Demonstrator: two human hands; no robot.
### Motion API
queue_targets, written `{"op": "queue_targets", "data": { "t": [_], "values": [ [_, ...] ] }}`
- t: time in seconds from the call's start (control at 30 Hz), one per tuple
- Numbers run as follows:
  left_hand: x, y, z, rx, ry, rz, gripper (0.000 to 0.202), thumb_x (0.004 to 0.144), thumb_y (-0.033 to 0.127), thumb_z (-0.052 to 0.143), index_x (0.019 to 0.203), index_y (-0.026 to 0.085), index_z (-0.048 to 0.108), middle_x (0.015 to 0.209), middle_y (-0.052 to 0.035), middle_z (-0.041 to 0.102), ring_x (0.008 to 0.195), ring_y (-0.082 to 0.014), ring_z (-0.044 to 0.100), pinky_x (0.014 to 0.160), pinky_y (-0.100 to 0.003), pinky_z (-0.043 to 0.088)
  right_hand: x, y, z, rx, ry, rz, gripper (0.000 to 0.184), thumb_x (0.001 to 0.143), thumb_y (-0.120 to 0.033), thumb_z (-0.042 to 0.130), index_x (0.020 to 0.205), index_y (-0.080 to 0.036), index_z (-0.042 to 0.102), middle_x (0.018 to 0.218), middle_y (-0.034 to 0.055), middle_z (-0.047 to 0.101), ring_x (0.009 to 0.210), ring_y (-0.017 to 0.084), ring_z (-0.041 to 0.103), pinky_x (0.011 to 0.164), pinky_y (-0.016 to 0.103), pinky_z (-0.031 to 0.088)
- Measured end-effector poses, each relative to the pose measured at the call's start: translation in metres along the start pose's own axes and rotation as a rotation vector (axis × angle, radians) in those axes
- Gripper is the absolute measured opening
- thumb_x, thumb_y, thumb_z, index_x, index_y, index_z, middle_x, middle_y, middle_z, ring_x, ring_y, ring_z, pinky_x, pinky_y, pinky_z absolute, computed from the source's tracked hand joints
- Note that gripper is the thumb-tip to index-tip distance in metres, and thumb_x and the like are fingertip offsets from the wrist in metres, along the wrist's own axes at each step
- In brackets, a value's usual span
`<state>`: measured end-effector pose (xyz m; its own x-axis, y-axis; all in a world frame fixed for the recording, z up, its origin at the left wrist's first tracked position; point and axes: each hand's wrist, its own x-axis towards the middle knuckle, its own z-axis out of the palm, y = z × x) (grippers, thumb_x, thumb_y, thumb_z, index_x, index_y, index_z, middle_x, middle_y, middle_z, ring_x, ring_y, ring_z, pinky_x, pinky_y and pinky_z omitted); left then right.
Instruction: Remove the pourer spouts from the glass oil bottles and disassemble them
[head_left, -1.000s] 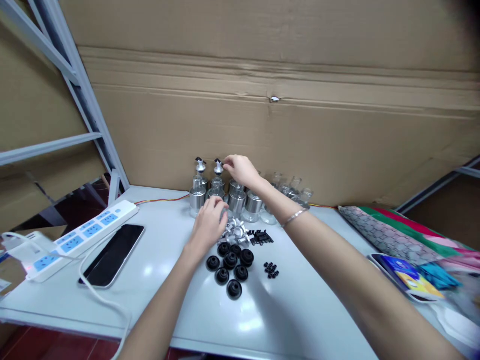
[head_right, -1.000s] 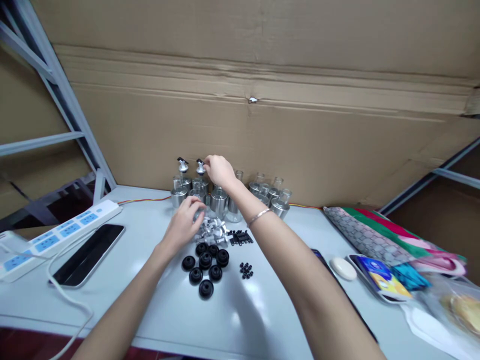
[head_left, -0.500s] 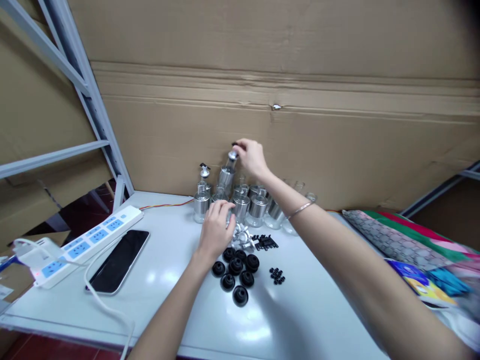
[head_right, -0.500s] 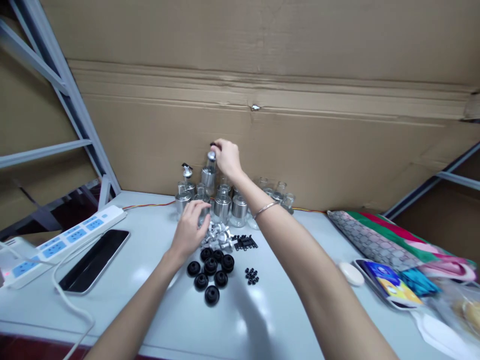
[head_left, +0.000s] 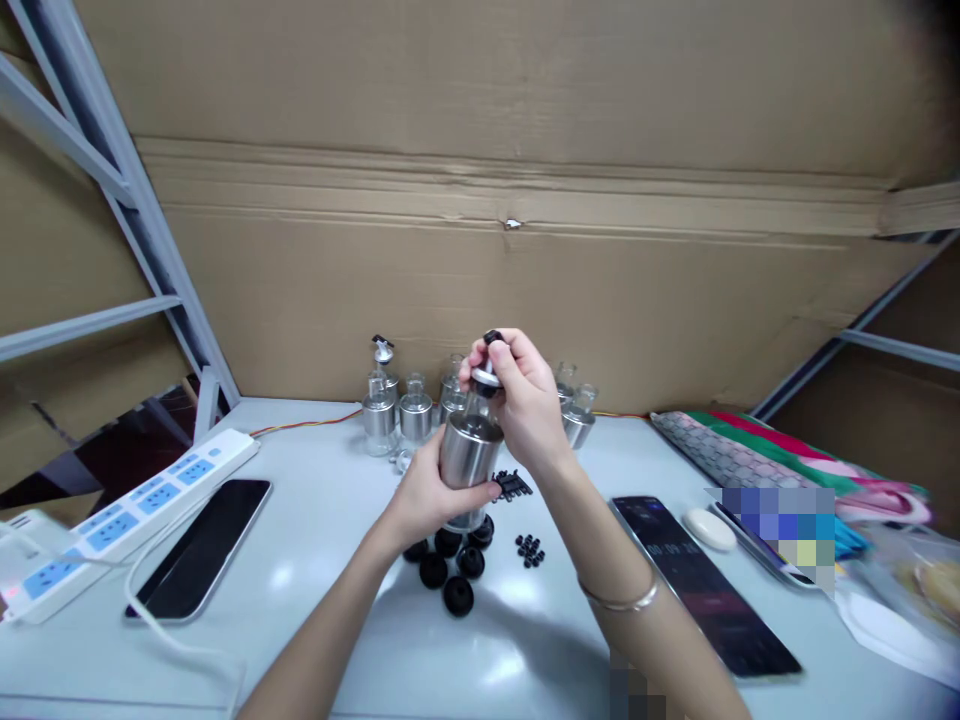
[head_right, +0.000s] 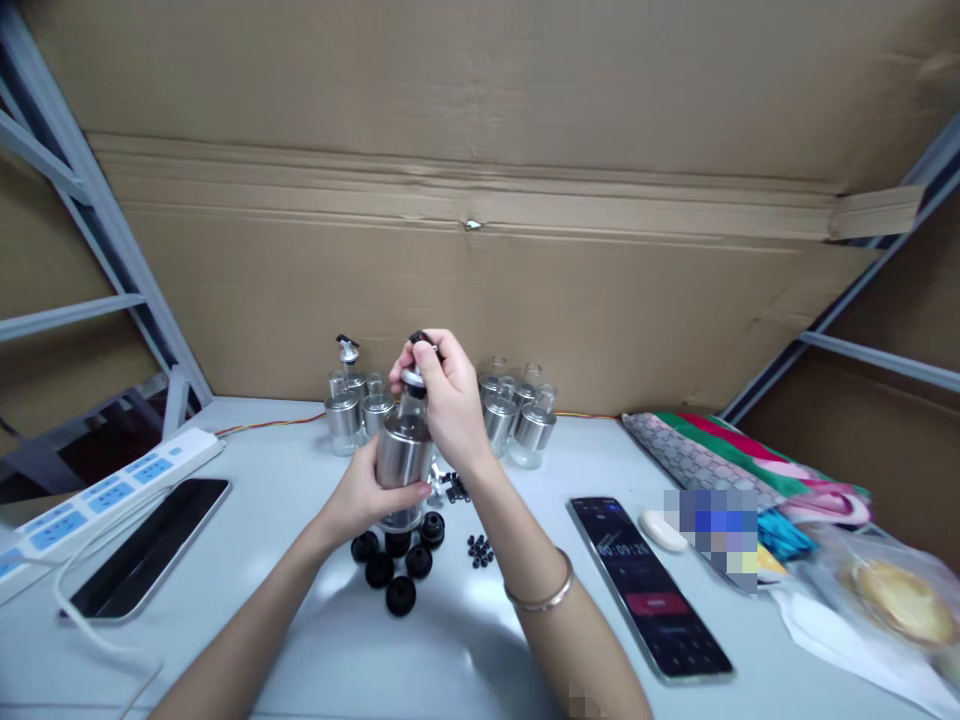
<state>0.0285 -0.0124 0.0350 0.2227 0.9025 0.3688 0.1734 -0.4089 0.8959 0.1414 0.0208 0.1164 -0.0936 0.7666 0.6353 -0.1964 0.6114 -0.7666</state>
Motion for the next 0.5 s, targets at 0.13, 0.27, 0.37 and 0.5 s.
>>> {"op": "queue_targets", "data": {
  "t": [0.13, 0.27, 0.37, 0.5],
  "values": [
    [-0.002, 0.000, 0.008, 0.040, 0.128, -0.011, 0.043, 0.064, 0.031, 0.074, 0.100, 0.018, 0.052, 0.085, -0.0025, 0.064, 0.070, -0.0163, 0.059, 0.061, -0.028, 0.050, -0.006, -0.004, 0.001, -0.182, 0.006, -0.006, 0.018, 0.087, -0.039, 0.048, 0.080, -0.023, 0.044, 0.074, -0.0008, 0.056, 0.065, 0.012, 0.055, 0.063, 0.027, 0.047],
    [-0.001, -0.005, 0.015, 0.169, 0.282, -0.017, 0.049, 0.065, 0.028, 0.072, 0.107, 0.020, 0.049, 0.091, -0.0032, 0.065, 0.077, -0.0192, 0.061, 0.067, -0.031, 0.051, -0.006, -0.007, 0.007, -0.535, 0.082, 0.013, 0.028, 0.077, -0.037, 0.062, 0.076, -0.024, 0.038, 0.071, -0.0027, 0.058, 0.061, 0.012, 0.054, 0.062, 0.028, 0.042],
    [-0.001, -0.012, 0.019, 0.255, 0.354, -0.031, 0.057, 0.064, 0.026, 0.072, 0.114, 0.021, 0.046, 0.097, -0.0054, 0.065, 0.083, -0.0230, 0.063, 0.070, -0.035, 0.052, -0.009, -0.003, 0.011, -0.490, 0.149, 0.068, 0.030, 0.081, -0.043, 0.059, 0.077, -0.024, 0.036, 0.070, -0.0029, 0.059, 0.061, 0.013, 0.058, 0.062, 0.028, 0.043],
    [-0.002, -0.017, 0.021, 0.325, 0.452, -0.021, 0.064, 0.062, 0.022, 0.072, 0.119, 0.021, 0.043, 0.108, -0.0090, 0.064, 0.096, -0.0272, 0.062, 0.078, -0.040, 0.051, -0.011, -0.001, 0.013, -0.283, 0.162, 0.114, 0.030, 0.087, -0.050, 0.050, 0.076, -0.024, 0.041, 0.065, -0.0028, 0.061, 0.058, 0.012, 0.060, 0.062, 0.027, 0.046]
  ]
}}
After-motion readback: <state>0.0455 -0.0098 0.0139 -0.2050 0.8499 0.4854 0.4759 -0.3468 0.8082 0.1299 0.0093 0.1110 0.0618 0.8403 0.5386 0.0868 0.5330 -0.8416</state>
